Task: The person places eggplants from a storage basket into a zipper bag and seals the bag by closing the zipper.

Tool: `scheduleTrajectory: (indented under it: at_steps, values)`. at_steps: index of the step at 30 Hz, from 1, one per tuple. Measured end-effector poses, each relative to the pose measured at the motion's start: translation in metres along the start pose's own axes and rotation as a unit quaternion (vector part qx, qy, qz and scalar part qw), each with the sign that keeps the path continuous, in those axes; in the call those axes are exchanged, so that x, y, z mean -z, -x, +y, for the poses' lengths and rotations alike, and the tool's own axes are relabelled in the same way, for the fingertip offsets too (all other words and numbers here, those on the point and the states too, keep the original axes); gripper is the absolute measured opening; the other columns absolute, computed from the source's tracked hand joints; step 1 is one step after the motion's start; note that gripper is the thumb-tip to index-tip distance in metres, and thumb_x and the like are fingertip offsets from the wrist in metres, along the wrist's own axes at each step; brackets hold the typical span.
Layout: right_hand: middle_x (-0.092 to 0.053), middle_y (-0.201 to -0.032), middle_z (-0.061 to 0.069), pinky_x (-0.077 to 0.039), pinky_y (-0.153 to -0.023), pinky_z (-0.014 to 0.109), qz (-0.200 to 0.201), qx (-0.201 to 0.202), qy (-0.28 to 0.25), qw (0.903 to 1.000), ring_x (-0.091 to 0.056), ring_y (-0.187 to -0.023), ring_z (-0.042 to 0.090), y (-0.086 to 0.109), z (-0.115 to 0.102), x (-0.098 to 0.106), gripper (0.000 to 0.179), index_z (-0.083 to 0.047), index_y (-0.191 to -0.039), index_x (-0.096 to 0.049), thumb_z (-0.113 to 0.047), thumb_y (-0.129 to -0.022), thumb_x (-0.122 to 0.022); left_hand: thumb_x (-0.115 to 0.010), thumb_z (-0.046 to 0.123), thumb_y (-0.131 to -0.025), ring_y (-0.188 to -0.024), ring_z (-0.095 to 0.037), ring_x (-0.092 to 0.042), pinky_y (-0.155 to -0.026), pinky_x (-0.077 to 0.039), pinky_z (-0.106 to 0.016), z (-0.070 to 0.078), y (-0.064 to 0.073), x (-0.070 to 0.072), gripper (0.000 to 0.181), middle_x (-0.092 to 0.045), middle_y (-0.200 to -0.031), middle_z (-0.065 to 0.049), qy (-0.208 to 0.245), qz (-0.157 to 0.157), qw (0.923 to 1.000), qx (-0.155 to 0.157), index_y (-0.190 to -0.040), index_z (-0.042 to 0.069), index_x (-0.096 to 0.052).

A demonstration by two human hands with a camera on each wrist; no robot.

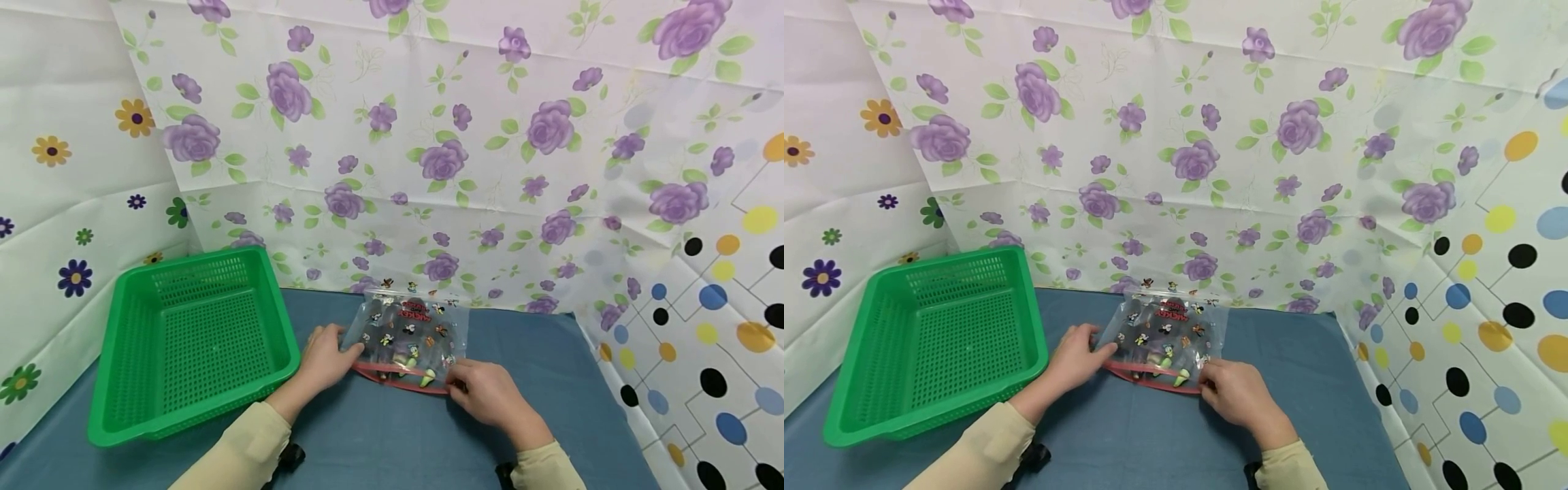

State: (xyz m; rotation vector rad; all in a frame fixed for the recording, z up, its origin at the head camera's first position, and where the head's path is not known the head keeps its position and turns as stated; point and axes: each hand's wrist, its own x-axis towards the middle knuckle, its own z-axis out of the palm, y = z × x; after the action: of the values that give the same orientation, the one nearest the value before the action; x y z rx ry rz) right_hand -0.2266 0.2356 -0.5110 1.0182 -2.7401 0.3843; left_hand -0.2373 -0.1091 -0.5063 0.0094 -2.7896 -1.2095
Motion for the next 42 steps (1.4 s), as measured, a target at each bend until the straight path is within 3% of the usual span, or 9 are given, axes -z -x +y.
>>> scheduleTrajectory:
  at_steps: [7,10,14,17,26,36,42]
  values:
    - [-0.066,-0.089,-0.014,-0.048,-0.059,0.028,0.005,-0.017,0.008,0.9998,-0.055,-0.070,-0.002,0.002,0.006,0.002,0.011,-0.021,-0.097,-0.082,-0.012,-0.095,-0.087,-0.068,0.038,-0.112,-0.108,-0.041,-0.074,-0.091,-0.060,-0.058,-0.011,-0.005,-0.002,0.070,-0.074,-0.119,-0.027,0.045,-0.037,0.9980,0.024,-0.149,-0.019,-0.054]
    - [-0.067,-0.090,-0.014,-0.048,-0.060,0.028,0.001,-0.027,0.010,0.9996,-0.055,-0.070,-0.002,0.002,0.008,0.004,0.011,-0.022,-0.096,-0.081,-0.012,-0.096,-0.087,-0.066,0.039,-0.113,-0.085,-0.034,-0.075,-0.083,-0.060,-0.052,-0.016,-0.005,-0.002,0.069,-0.074,-0.097,-0.019,0.074,-0.052,0.9953,0.034,-0.148,-0.019,-0.054]
    - [-0.067,-0.091,-0.013,-0.048,-0.061,0.028,-0.006,-0.042,0.011,0.9991,-0.055,-0.071,-0.002,0.003,0.011,0.006,0.011,-0.022,-0.097,-0.081,-0.012,-0.097,-0.085,-0.068,0.037,-0.112,-0.055,-0.025,-0.065,-0.064,-0.055,-0.042,-0.018,-0.005,-0.003,0.043,-0.063,-0.067,-0.008,0.107,-0.068,0.9912,0.038,-0.112,-0.006,-0.071]
    - [-0.067,-0.091,-0.014,-0.049,-0.062,0.029,-0.007,-0.049,0.012,0.9987,-0.056,-0.072,-0.001,0.004,0.015,0.005,0.009,-0.022,-0.097,-0.082,-0.013,-0.097,-0.085,-0.071,0.035,-0.112,-0.052,-0.023,-0.064,-0.059,-0.054,-0.040,-0.019,-0.005,-0.005,0.038,-0.064,-0.066,-0.006,0.122,-0.076,0.9889,0.038,-0.089,0.005,-0.072]
    - [-0.068,-0.092,-0.014,-0.052,-0.065,0.030,-0.017,-0.076,0.024,0.9967,-0.059,-0.074,0.001,0.004,0.022,0.007,0.005,-0.020,-0.097,-0.083,-0.016,-0.099,-0.085,-0.071,0.023,-0.111,-0.059,-0.021,-0.068,-0.056,-0.061,-0.040,-0.022,-0.006,-0.006,0.030,-0.072,-0.075,-0.010,0.220,-0.100,0.9692,0.046,-0.117,-0.005,-0.081]
    - [-0.065,-0.089,-0.015,-0.052,-0.066,0.031,-0.022,-0.092,0.017,0.9954,-0.057,-0.073,0.001,0.006,0.026,0.009,0.007,-0.020,-0.096,-0.083,-0.015,-0.099,-0.085,-0.072,0.019,-0.110,-0.064,-0.018,-0.070,-0.060,-0.063,-0.038,-0.029,-0.007,-0.001,0.029,-0.075,-0.079,-0.013,0.259,-0.160,0.9519,0.034,-0.120,-0.007,-0.079]
    - [-0.065,-0.090,-0.015,-0.052,-0.067,0.032,-0.023,-0.099,0.015,0.9947,-0.058,-0.075,0.002,0.007,0.029,0.010,0.005,-0.020,-0.097,-0.083,-0.017,-0.100,-0.086,-0.072,0.021,-0.110,-0.064,-0.018,-0.070,-0.058,-0.062,-0.036,-0.031,-0.007,-0.003,0.030,-0.077,-0.081,-0.012,0.270,-0.170,0.9467,0.042,-0.121,-0.006,-0.080]
